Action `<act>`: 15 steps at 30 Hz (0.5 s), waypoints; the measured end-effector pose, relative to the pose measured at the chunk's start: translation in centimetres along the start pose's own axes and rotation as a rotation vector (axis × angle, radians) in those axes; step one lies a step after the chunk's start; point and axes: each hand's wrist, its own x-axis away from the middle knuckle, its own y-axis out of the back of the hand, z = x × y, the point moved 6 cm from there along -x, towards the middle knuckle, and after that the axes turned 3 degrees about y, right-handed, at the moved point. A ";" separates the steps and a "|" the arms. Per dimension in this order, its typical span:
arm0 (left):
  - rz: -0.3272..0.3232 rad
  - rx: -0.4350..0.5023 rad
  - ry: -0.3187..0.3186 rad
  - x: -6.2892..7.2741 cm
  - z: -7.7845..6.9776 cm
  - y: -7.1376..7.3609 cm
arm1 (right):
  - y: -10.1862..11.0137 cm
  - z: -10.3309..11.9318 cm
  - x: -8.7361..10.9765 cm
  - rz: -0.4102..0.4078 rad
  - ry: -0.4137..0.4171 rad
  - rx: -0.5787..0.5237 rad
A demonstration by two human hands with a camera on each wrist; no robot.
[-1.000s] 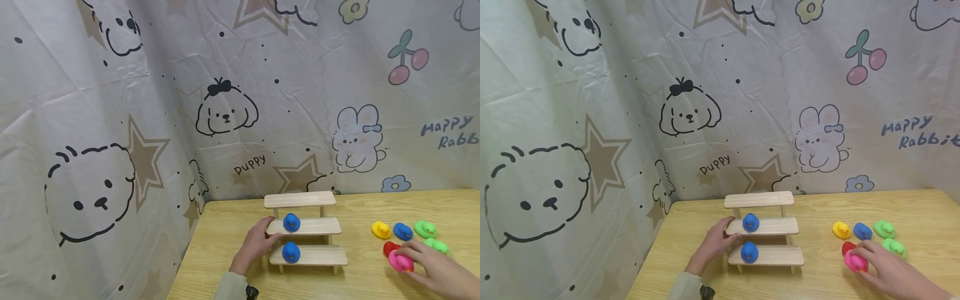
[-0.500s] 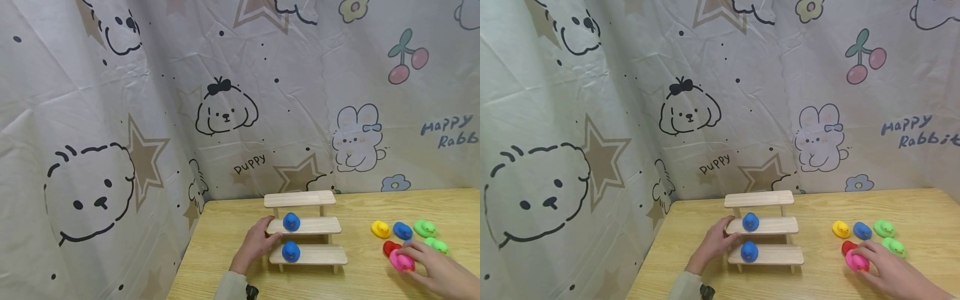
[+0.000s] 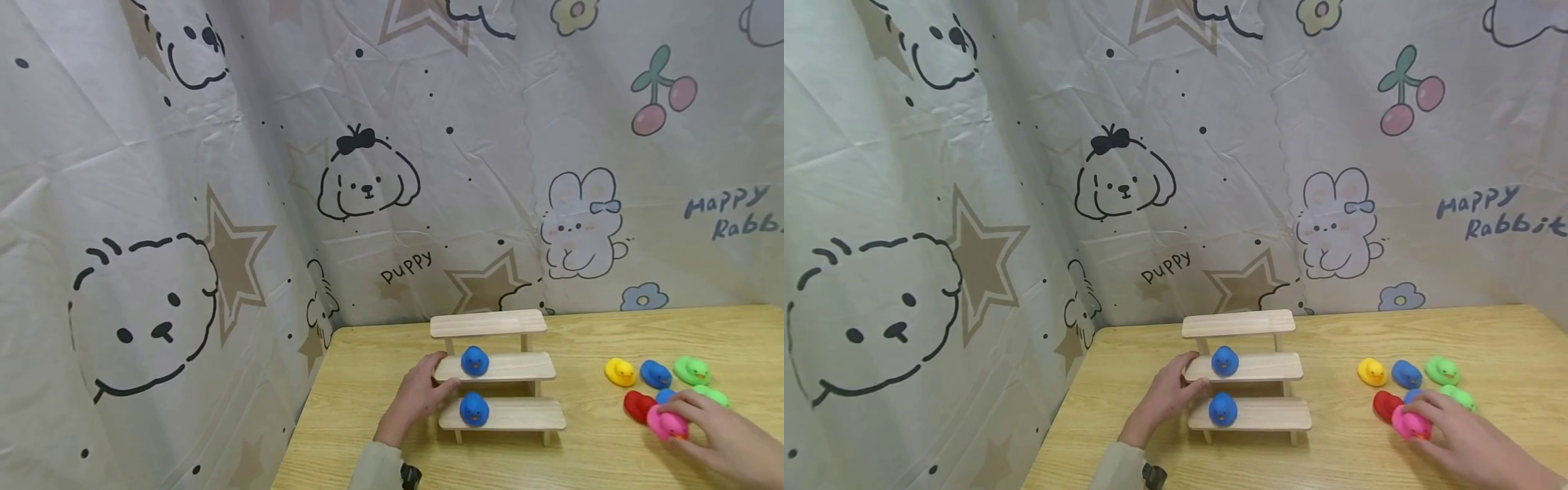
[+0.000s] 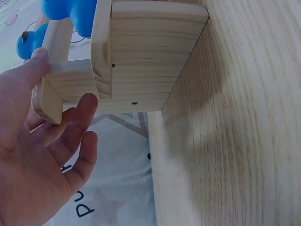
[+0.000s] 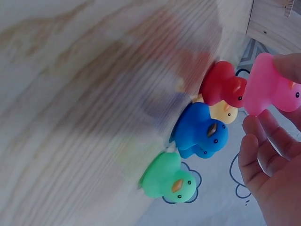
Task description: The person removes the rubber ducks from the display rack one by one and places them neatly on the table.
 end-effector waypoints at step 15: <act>0.003 0.006 0.003 0.0 0.0 0.0 | -1.6 -0.9 0.6 0.211 0.020 -0.049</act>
